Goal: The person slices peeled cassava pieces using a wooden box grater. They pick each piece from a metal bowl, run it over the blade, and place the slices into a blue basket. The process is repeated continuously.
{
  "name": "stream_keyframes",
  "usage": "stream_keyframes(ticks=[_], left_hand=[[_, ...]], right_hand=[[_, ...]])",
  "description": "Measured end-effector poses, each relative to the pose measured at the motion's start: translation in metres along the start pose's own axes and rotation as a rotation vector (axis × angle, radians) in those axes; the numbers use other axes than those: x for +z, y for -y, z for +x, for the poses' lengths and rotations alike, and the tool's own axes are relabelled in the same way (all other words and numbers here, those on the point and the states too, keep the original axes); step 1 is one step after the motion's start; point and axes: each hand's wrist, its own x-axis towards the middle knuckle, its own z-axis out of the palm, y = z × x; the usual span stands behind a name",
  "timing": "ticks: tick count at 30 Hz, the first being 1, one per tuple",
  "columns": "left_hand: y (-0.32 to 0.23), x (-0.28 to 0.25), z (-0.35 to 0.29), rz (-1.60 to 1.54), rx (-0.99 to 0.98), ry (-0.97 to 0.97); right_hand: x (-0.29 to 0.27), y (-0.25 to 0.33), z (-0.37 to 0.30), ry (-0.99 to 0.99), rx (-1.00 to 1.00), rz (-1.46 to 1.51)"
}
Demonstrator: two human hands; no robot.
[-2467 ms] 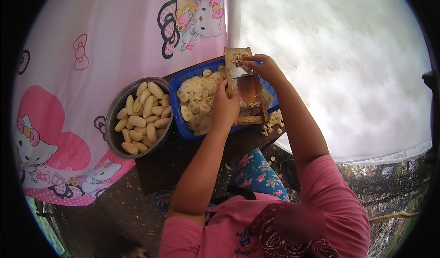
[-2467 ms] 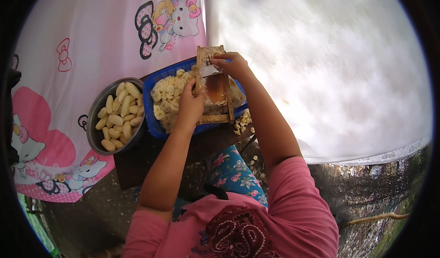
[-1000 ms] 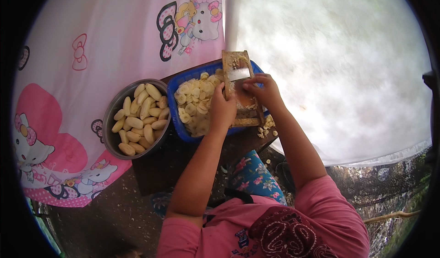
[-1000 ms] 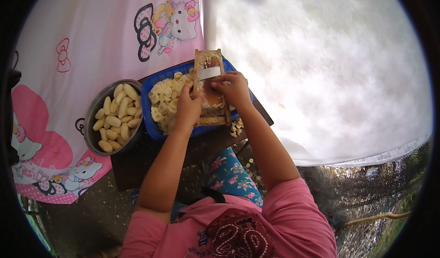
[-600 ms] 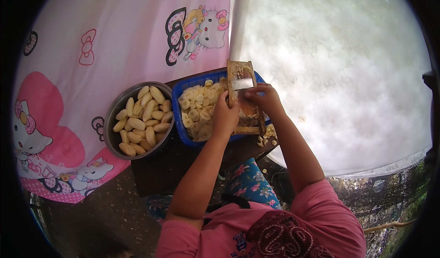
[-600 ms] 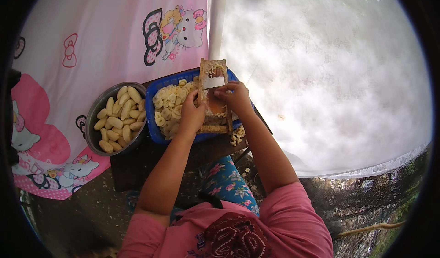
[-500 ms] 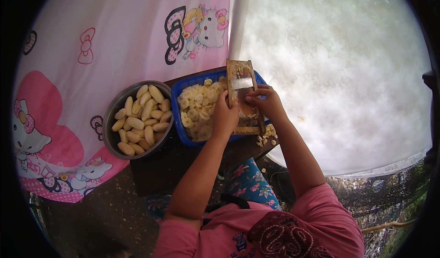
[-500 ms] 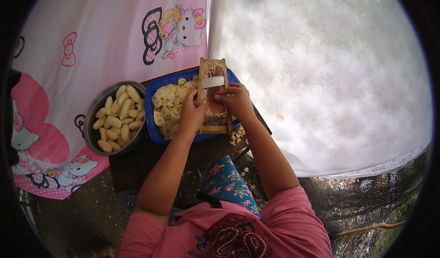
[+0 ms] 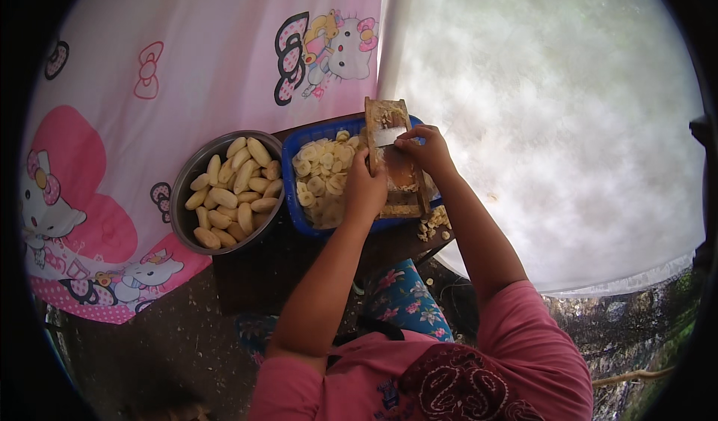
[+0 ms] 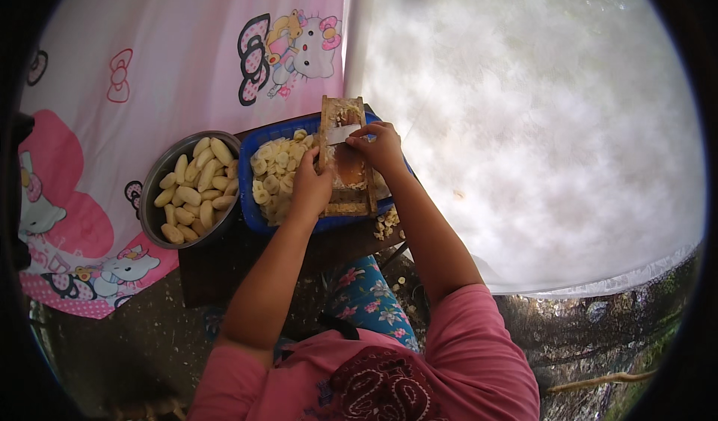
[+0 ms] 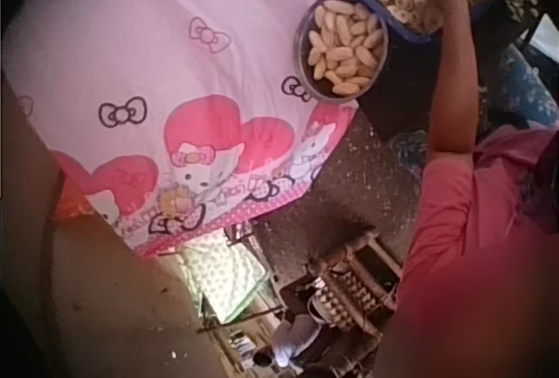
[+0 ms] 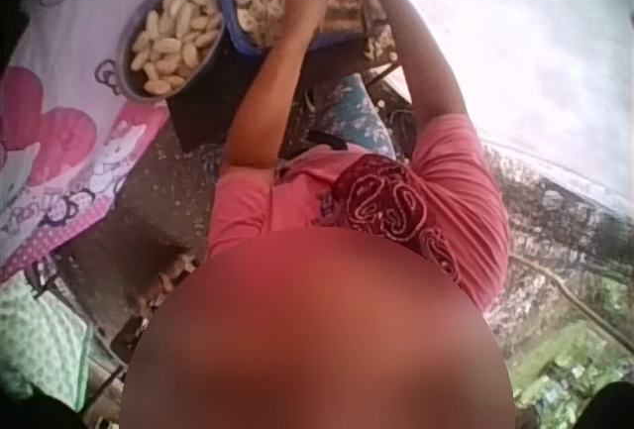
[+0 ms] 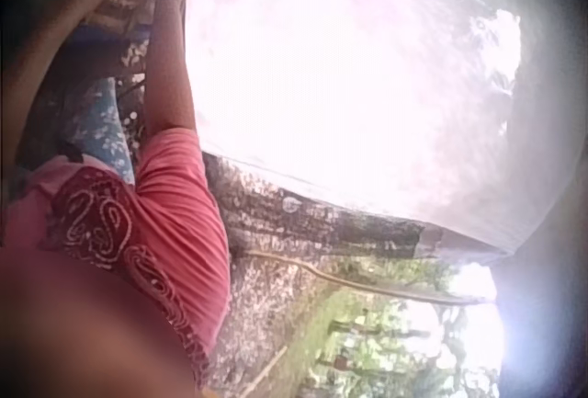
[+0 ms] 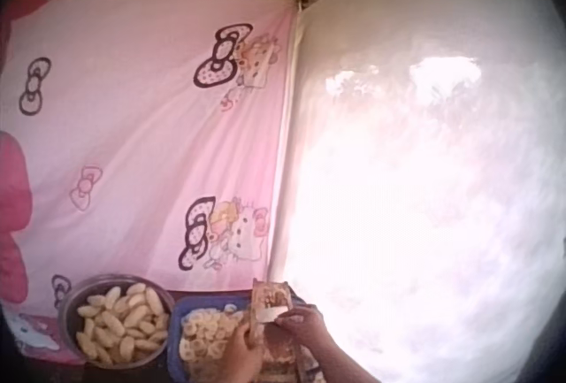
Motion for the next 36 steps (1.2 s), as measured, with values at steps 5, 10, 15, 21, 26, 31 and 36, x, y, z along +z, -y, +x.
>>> stream_keyframes(ticks=[5, 10, 15, 21, 26, 31, 36], left_hand=[[-0.004, -0.007, -0.006, -0.024, -0.044, 0.065], [-0.008, -0.009, -0.005, 0.011, -0.003, 0.048], [-0.006, -0.007, -0.002, -0.042, -0.071, 0.068], [-0.003, -0.005, -0.002, -0.024, -0.048, 0.043], [-0.005, -0.006, -0.002, 0.013, -0.047, 0.051], [-0.004, -0.005, -0.003, 0.068, -0.002, 0.015], [-0.003, -0.005, -0.001, 0.015, -0.006, 0.025]], right_hand=[[0.002, -0.007, 0.001, 0.058, 0.04, 0.214], [0.001, -0.008, 0.016, 0.099, 0.127, 0.211], [0.001, 0.009, 0.025, 0.168, 0.245, 0.446], [-0.016, 0.037, 0.012, 0.02, -0.126, -0.416], [-0.049, 0.055, -0.048, 0.207, -0.346, -0.463], [-0.07, 0.077, -0.087, 0.351, -0.479, -0.507], [-0.068, 0.096, -0.087, 0.549, -0.408, -0.502]])
